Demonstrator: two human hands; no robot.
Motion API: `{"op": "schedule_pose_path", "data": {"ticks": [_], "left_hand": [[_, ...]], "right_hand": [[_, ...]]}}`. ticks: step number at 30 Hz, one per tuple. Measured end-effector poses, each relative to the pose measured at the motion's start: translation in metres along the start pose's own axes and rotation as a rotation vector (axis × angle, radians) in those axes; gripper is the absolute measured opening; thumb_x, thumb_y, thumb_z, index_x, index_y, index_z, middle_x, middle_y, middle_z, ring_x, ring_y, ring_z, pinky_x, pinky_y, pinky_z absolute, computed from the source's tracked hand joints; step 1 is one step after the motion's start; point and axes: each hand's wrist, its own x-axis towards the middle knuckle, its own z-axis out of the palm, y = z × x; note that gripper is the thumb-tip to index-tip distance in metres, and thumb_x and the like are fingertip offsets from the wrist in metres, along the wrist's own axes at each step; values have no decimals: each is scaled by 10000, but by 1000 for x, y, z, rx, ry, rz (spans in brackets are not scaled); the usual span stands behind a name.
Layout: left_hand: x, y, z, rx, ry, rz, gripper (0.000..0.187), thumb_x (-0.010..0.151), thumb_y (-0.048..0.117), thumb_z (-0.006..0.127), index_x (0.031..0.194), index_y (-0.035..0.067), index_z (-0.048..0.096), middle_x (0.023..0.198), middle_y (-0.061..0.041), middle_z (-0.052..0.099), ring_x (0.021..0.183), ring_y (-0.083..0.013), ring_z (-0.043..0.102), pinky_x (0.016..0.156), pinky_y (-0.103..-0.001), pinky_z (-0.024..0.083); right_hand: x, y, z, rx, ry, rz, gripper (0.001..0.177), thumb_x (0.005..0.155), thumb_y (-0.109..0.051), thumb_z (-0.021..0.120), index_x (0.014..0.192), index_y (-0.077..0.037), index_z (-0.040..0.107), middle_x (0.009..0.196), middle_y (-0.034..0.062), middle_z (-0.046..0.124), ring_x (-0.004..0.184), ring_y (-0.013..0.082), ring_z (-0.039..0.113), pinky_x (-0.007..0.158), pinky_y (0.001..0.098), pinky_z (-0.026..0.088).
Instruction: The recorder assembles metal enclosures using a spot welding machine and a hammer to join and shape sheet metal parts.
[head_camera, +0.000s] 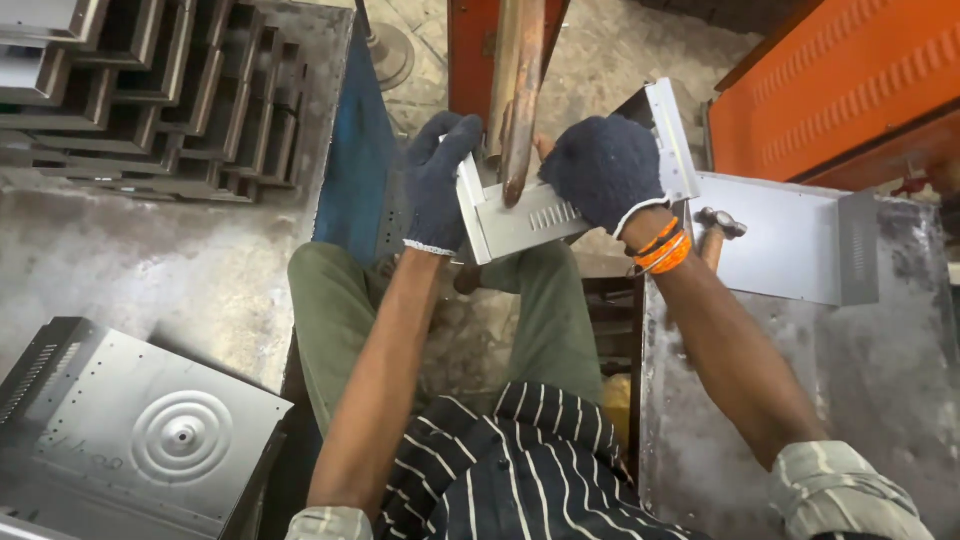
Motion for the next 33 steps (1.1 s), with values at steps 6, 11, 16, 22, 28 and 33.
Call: {"op": "schedule_pose_path", "data": {"ticks": [6,11,16,22,28,33], "left_hand": [[4,-21,11,-365,-109,31,73,982,94,691,947,30,699,820,27,607,737,-66,545,661,-257,436],[5,-30,17,-342,-83,-5,55,969,76,679,939,32,694,803,10,608,723,-75,561,648,-244,433],[6,-31,20,-305,-128,30,82,986,85,651,941,34,697,838,11,605,764,-71,570,685,-247,456],[8,-35,20,-388,-130,2,70,975,65,663,918,29,681,821,5,609,738,-76,567,654,-253,445],[4,-30,19,-388,-146,1,60,973,72,670,923,41,677,823,9,610,748,-76,571,670,-255,451],[3,-29,17,-322,-105,-28,70,964,97,671,917,46,679,791,16,600,713,-72,553,632,-254,431]], "right_hand": [[-2,8,-6,-59,51,14,487,991,-475,620,705,-124,800,617,158,667,570,371,653,601,488,525],[-2,14,-6,-201,-34,74,585,1018,-522,573,671,-100,782,606,173,655,563,377,655,588,499,520],[-4,15,-9,-185,-32,65,590,1025,-519,556,667,-108,784,596,164,660,573,376,659,595,505,518],[-6,17,-7,-148,-12,44,588,1027,-526,555,689,-105,787,607,175,661,576,381,659,606,504,524],[-4,19,-2,-199,-36,59,625,1033,-533,554,652,-85,764,607,186,658,582,386,658,602,511,522],[-4,16,-1,-228,-101,104,661,1049,-548,539,650,-62,744,600,194,653,571,389,657,607,510,520]]}}
